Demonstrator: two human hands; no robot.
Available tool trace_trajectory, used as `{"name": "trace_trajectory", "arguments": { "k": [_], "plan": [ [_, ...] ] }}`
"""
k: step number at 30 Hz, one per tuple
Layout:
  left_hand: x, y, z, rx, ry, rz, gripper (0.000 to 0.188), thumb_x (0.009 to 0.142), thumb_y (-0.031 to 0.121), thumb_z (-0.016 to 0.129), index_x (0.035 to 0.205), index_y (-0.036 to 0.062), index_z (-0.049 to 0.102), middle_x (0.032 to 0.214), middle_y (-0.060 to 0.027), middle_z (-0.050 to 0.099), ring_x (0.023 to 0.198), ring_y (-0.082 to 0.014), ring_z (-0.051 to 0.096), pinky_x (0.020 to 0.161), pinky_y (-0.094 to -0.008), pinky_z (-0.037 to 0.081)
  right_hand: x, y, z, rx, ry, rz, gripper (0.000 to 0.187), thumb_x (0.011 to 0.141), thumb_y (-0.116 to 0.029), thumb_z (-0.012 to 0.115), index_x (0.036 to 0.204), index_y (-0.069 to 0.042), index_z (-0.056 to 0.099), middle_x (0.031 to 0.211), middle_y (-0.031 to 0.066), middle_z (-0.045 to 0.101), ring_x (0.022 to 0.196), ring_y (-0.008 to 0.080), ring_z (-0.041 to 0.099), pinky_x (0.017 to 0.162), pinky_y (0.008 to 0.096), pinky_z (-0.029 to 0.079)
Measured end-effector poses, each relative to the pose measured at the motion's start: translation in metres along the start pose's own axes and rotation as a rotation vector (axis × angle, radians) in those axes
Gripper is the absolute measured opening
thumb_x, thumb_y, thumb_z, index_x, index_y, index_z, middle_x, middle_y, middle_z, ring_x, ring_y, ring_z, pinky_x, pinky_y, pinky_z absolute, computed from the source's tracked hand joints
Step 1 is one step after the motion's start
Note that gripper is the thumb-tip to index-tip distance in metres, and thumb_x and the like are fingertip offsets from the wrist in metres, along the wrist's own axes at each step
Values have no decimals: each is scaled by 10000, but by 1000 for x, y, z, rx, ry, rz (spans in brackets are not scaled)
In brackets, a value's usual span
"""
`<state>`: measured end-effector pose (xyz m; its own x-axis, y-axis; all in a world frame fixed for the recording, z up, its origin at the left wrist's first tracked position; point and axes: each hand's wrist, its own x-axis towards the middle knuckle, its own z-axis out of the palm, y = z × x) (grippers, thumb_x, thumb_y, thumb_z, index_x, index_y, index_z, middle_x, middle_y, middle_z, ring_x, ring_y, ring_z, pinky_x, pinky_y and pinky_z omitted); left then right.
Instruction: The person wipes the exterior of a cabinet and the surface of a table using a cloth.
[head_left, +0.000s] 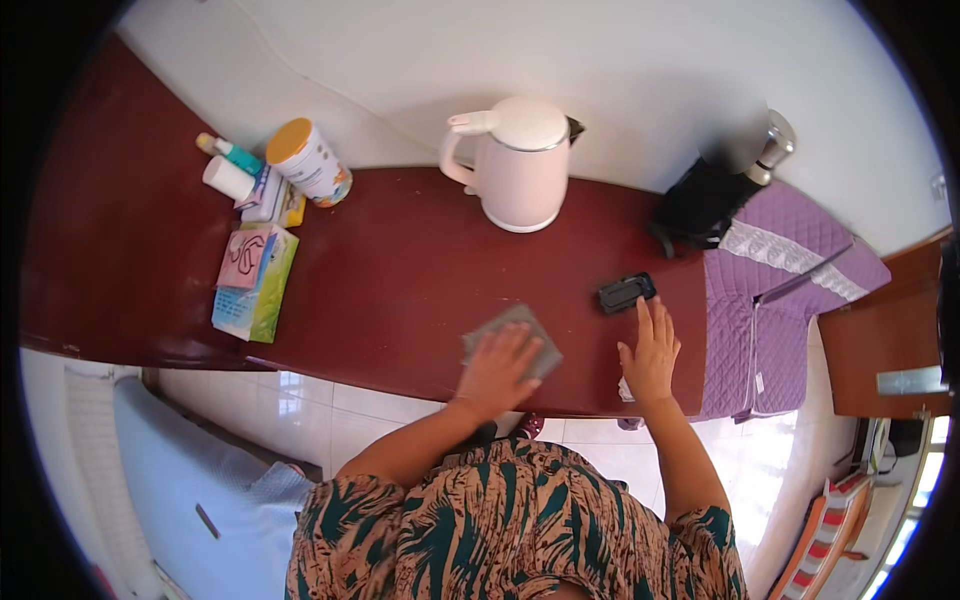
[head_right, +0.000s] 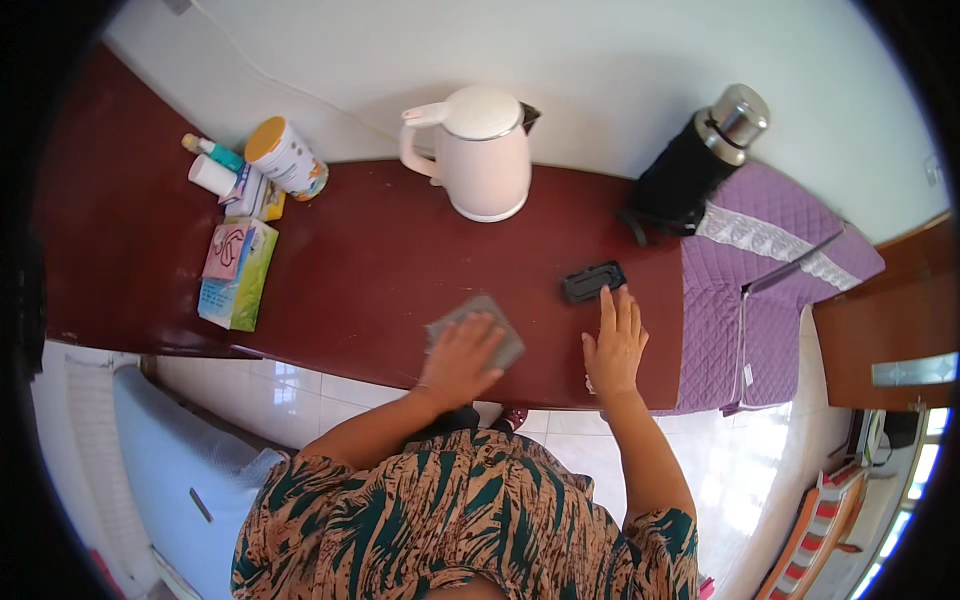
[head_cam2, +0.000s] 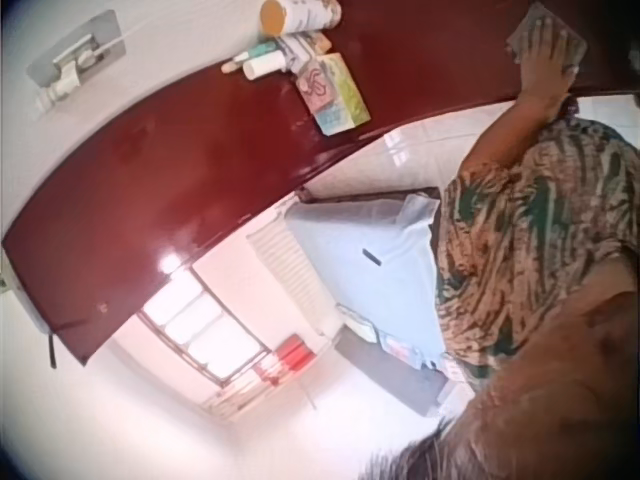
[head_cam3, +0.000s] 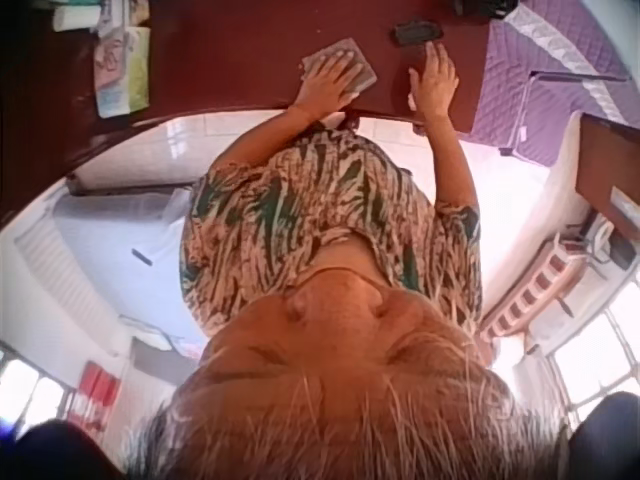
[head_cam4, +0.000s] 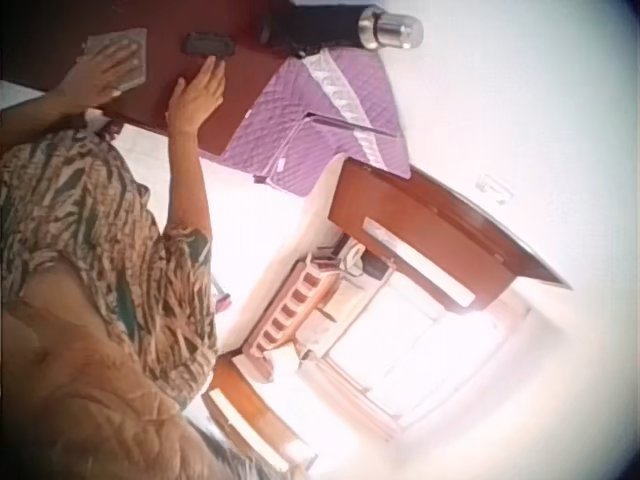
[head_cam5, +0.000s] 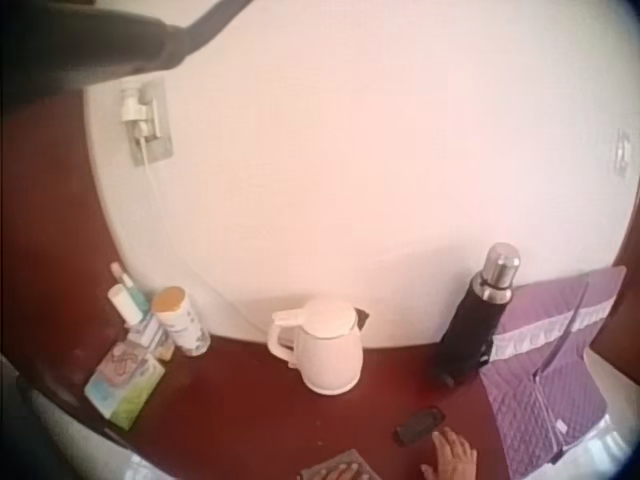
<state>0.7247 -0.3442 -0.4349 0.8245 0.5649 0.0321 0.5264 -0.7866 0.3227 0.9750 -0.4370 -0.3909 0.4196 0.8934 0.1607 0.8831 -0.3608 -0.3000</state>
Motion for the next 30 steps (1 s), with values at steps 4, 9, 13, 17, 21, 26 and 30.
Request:
{"name": "trace_trajectory", "arguments": {
  "k": [4,9,13,17,21,26,30],
  "plan": [
    [-55,-116,-26,293,167,-502,662,902,431,535,1461,117,372,1541,-166,288,1428,-344,251,1132,-531,226,36,-22,6,-146,-161,-27,803,739,-6,684,1460,-175,374,1569,170,164,1419,399,221,1038,533,316],
    [-125,-236,-53,357,300,-1059,650,948,487,466,1493,162,325,1554,-134,271,1443,-312,225,1132,-532,238,61,-15,26,-232,-277,-124,814,711,80,624,1443,-200,402,1560,159,202,1423,373,228,1047,510,316],
    [-110,-252,-37,438,331,-1199,642,953,486,454,1487,147,345,1556,-141,269,1439,-335,227,1118,-550,240,71,-7,31,-258,-279,-198,759,690,51,681,1386,-167,469,1508,151,316,1390,354,301,1032,453,341],
    [-41,-185,-31,384,277,-754,653,907,425,537,1449,93,387,1526,-160,317,1411,-355,276,1106,-549,249,73,-8,32,-293,-236,-224,704,661,-27,756,1315,-146,525,1369,149,472,1302,339,419,994,442,366],
    [4,-76,-63,65,-130,-249,656,924,446,493,1458,88,362,1535,-160,294,1422,-353,248,1141,-526,190,75,-32,32,-199,-209,-252,698,645,-89,789,1294,-143,536,1238,143,541,1208,321,493,970,458,370],
    [-20,-49,4,-183,76,227,641,943,484,462,1452,104,380,1533,-162,281,1442,-297,200,1169,-513,135,84,-127,41,-138,-170,-486,626,687,-136,745,1279,-130,540,1198,150,542,1206,322,482,958,463,372],
    [-31,-70,-8,-136,-66,111,620,935,459,499,1414,74,415,1506,-172,312,1434,-309,219,1168,-504,134,81,-197,75,-95,-156,-714,558,734,-132,660,1281,-117,547,1254,168,527,1239,323,469,972,469,367]
  ]
}}
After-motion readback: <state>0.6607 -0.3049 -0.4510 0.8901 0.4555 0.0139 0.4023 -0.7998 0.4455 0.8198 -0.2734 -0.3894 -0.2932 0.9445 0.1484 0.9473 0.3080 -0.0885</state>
